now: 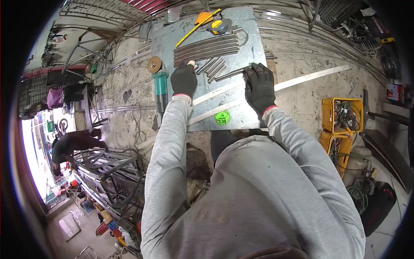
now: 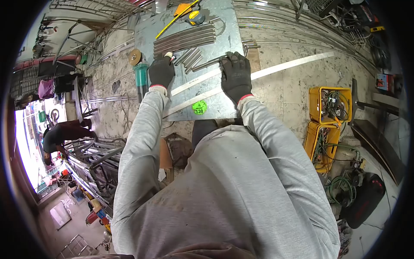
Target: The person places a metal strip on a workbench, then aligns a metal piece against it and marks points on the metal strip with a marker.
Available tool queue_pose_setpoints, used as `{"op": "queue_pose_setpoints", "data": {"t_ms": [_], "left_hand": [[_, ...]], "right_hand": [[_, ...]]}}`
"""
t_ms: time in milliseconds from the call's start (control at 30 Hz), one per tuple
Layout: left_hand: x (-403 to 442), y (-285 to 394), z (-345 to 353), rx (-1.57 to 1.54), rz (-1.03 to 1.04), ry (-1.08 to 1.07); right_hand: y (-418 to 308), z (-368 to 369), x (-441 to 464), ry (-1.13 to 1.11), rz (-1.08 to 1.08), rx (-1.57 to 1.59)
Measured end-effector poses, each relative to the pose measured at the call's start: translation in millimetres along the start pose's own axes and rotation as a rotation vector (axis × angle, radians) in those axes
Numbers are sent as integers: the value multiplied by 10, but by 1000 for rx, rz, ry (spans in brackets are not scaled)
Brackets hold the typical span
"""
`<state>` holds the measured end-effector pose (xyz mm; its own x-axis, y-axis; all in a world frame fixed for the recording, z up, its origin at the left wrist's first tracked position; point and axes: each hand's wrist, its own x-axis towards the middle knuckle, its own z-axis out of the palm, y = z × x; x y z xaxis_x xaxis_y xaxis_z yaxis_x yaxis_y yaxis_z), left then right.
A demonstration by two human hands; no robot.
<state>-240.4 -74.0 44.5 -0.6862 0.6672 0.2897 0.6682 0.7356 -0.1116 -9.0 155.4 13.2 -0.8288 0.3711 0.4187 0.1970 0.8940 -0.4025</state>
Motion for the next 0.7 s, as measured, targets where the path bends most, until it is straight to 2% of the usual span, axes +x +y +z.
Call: {"op": "queue_pose_setpoints", "data": {"t_ms": [167, 300, 367, 500, 567, 633, 700], "left_hand": [[-8, 61, 10, -80, -85, 15], [-12, 12, 84, -98, -46, -29], [25, -9, 66, -51, -55, -165], [-55, 164, -179, -138, -159, 15], [-246, 342, -479, -373, -273, 114], [-540, 558, -695, -436, -346, 43], [-840, 815, -1057, -609, -442, -139]], "right_hand": [[3, 11, -11, 27, 2, 14], [-10, -37, -25, -2, 20, 42], [-7, -40, -26, -10, 17, 50], [11, 2, 5, 13, 28, 50], [16, 18, -26, 52, 22, 68], [19, 13, -22, 115, 37, 161], [8, -70, -72, 166, -16, 195]]}}
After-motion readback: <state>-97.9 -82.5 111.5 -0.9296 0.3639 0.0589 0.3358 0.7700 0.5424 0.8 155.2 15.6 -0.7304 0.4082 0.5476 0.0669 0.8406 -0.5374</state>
